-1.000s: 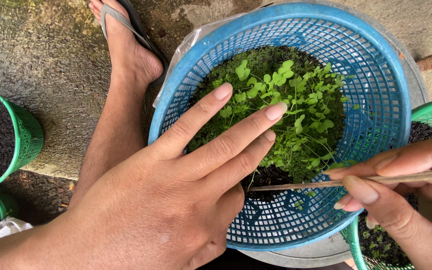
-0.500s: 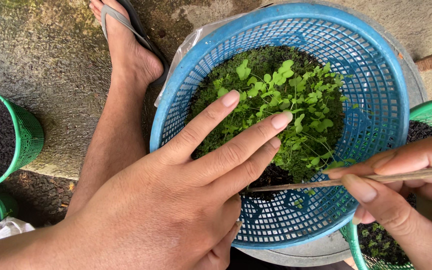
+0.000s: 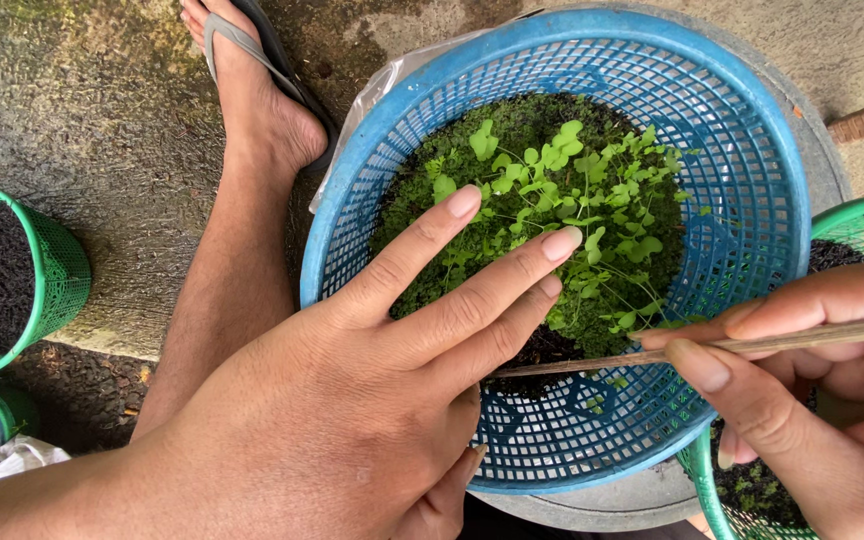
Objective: The person uses a thin wooden stick to lift small seedlings from a blue basket and places them into a green basket filled with soil. The person repeats this process, carefully positioning each seedling into the soil.
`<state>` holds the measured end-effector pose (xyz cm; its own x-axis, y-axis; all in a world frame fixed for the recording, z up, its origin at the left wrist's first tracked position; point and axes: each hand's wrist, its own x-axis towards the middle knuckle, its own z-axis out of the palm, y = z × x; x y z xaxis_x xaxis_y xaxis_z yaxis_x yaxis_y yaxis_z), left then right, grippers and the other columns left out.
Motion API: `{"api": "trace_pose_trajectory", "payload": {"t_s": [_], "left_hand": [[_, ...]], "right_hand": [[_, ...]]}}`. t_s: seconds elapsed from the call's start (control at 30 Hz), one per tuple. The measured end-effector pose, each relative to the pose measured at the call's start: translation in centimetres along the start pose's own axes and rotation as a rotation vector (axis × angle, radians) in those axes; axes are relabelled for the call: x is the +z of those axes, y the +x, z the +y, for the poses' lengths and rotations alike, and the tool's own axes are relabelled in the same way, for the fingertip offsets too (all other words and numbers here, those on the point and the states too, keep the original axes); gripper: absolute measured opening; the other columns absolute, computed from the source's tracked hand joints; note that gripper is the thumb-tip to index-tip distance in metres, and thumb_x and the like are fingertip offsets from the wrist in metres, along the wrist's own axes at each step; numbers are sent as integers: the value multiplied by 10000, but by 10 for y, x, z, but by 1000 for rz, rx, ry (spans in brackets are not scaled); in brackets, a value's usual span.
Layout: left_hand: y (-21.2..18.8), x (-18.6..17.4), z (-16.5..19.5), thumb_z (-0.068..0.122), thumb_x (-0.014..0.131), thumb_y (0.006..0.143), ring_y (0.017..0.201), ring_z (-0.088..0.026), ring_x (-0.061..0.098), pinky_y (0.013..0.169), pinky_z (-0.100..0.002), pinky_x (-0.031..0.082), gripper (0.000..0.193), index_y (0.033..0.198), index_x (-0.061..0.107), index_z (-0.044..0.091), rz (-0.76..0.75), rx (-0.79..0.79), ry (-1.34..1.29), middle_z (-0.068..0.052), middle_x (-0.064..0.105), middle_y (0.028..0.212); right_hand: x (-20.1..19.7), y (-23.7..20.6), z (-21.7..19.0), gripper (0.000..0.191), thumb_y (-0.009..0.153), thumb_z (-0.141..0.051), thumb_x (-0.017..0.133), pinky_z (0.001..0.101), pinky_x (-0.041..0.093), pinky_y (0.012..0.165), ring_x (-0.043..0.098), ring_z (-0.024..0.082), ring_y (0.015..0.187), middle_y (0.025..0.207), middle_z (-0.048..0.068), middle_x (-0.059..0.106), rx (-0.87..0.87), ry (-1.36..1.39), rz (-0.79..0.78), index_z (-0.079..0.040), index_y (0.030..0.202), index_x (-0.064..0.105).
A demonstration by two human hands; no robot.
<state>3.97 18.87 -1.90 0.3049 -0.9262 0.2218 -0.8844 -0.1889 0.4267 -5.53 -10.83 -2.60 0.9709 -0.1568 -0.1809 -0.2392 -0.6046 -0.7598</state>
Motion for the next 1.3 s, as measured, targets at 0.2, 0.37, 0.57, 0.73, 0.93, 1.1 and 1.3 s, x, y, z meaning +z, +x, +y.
{"api": "trace_pose_trajectory", "payload": {"t_s": [0.2,0.37,0.57,0.73,0.93,1.1,1.3], "left_hand": [[0,0,0,375,589,835,1561,-334,298,1297,-596,122,364,703,762,83,4,-1,4,-212,614,1429],[3,1,2,376,597,844,1559,-339,301,1294,-598,132,401,758,773,26,-17,-7,106,-219,608,1438],[2,-1,2,370,596,838,1557,-342,303,1295,-604,136,391,806,780,26,-22,-11,81,-217,612,1426],[3,0,0,381,588,841,1556,-349,303,1294,-615,123,398,793,778,34,-10,0,53,-216,619,1412],[-2,-5,1,362,589,822,1535,-351,364,1276,-636,151,316,746,750,101,34,-6,59,-215,634,1407],[-8,-14,1,339,602,852,1510,-359,388,1240,-673,147,388,893,756,-15,126,-115,134,-201,626,1411],[-9,-19,-6,374,658,803,1541,-400,322,1255,-696,109,408,874,756,-15,99,-100,17,-241,561,1485]], "right_hand": [[1,-1,1,228,957,-58,730,228,581,459,727,131,619,954,141,781,-1,12,6,-48,1119,570],[1,-1,1,249,954,-60,733,224,599,468,725,132,623,947,137,777,-18,3,2,-47,1147,577],[0,-1,3,245,954,-54,731,223,610,493,755,121,624,953,142,777,-42,48,-6,-50,1130,559],[-1,0,4,250,957,-54,728,222,610,498,752,127,653,952,142,777,-51,63,-13,-53,1142,559],[-10,-5,18,137,956,-84,726,296,639,546,738,164,598,938,158,769,22,-21,-23,-50,1063,647],[-27,12,74,314,917,-294,746,316,719,762,829,179,804,1003,142,786,-254,418,-209,-104,1151,657],[-55,-10,173,292,924,-243,699,374,643,918,781,224,961,1093,141,779,-208,227,-279,-81,1167,680]]}}
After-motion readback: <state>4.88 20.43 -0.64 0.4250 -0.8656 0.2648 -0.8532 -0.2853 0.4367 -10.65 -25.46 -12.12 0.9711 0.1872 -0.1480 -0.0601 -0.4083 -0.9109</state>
